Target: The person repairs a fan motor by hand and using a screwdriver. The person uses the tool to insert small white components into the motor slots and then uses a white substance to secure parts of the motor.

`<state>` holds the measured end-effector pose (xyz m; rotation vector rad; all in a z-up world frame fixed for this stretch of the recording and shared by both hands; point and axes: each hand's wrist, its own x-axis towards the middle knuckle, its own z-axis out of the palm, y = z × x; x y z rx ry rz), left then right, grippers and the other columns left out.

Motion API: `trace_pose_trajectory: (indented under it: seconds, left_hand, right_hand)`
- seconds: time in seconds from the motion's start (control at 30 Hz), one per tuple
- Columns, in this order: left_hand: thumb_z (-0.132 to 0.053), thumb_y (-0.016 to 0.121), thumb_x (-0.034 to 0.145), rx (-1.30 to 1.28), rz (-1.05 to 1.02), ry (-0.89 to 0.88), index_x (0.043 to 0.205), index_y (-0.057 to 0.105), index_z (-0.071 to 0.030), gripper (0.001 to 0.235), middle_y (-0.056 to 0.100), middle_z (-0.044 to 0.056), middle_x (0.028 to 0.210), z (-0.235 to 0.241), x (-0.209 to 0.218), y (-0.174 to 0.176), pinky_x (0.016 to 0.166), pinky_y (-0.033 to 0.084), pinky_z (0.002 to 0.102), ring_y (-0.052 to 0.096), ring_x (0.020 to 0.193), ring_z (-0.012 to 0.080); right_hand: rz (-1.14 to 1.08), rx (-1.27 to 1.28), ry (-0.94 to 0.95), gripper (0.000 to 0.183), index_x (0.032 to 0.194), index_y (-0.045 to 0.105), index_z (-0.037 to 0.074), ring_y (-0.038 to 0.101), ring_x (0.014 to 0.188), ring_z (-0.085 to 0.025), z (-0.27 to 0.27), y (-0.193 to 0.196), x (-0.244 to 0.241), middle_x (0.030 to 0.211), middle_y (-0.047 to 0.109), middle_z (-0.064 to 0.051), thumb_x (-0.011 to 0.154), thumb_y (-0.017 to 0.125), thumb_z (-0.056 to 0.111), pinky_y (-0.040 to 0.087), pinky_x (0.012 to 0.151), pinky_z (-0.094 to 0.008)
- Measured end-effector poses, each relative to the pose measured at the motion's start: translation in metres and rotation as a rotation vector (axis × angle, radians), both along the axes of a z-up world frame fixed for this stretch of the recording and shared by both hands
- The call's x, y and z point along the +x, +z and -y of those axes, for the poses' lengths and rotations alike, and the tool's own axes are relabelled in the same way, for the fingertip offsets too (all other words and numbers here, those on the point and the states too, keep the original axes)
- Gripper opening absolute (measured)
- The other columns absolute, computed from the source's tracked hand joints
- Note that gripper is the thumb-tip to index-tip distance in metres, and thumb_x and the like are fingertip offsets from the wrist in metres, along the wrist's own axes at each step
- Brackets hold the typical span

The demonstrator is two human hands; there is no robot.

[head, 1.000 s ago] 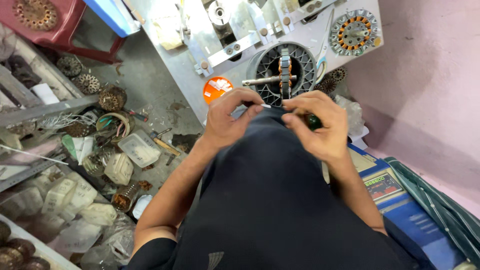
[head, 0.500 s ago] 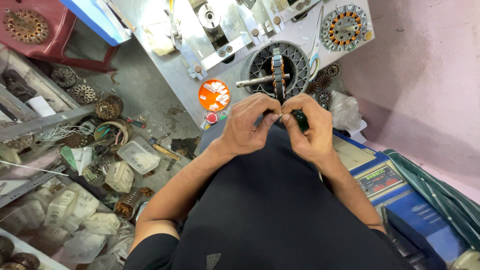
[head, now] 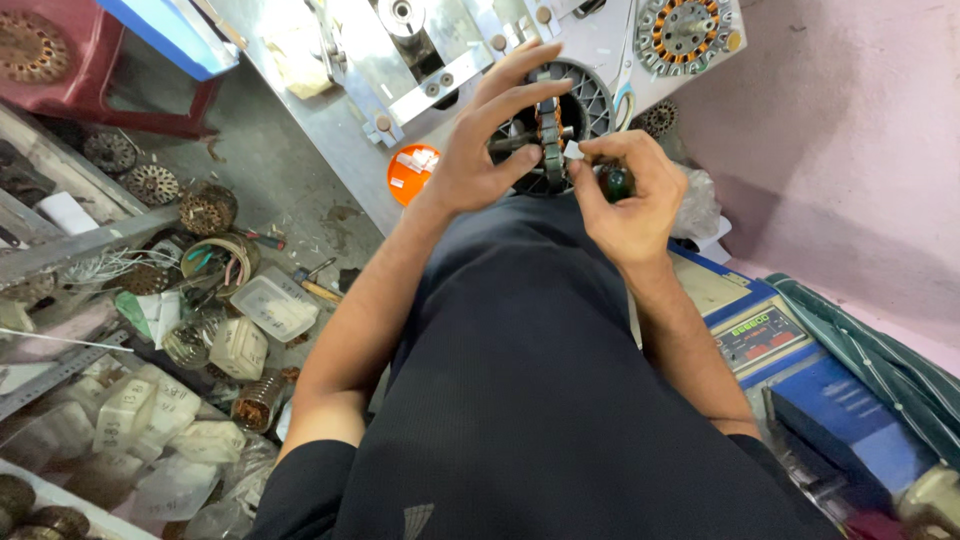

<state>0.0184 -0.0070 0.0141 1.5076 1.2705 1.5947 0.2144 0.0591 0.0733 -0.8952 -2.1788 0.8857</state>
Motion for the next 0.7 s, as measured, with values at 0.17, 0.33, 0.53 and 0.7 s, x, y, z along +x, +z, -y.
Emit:
trace_pose_trajectory:
  seconds: [0.17,0.33,0.53,0.7]
  left_hand:
    - [0.002,0.074,0.087,-0.087,0.067,-0.17,0.129,0.07,-0.005,0.043,0.06,0.009,0.149,-0.006,-0.011,-0.018,0.124,0.041,0.039,0.051,0.152,0.0277]
    - [0.005,0.085,0.084,-0.062,0.139,-0.165,0.124,0.073,-0.002,0.042,0.063,0.008,0.145,-0.01,-0.012,-0.027,0.125,0.042,0.037,0.053,0.15,0.0284]
    - [0.004,0.082,0.084,-0.09,0.209,-0.169,0.123,0.073,-0.003,0.04,0.064,0.009,0.142,-0.01,-0.011,-0.03,0.115,0.053,0.034,0.063,0.133,0.0229]
    - [-0.001,0.086,0.091,-0.023,0.203,-0.174,0.126,0.073,-0.004,0.037,0.064,0.008,0.143,-0.009,-0.012,-0.032,0.106,0.056,0.031,0.067,0.123,0.0193]
  right_hand:
    - [-0.04,0.094,0.043,0.022,0.105,0.068,0.001,0.07,0.087,-0.022,-0.001,-0.008,-0.003,0.099,0.069,-0.011,0.089,0.078,-0.011,0.054,0.077,-0.031]
    - [-0.034,0.098,0.034,0.021,0.105,0.069,0.001,0.07,0.085,-0.022,-0.003,-0.014,-0.004,0.097,0.07,-0.01,0.09,0.078,-0.011,0.053,0.073,-0.03]
    - [-0.032,0.113,0.028,0.019,0.104,0.07,0.0,0.067,0.077,-0.018,-0.005,-0.019,-0.004,0.095,0.07,-0.01,0.091,0.081,-0.009,0.049,0.065,-0.027]
    - [-0.036,0.136,0.023,0.019,0.102,0.071,0.0,0.067,0.079,-0.018,-0.005,-0.022,-0.004,0.095,0.07,-0.011,0.09,0.082,-0.009,0.049,0.064,-0.026]
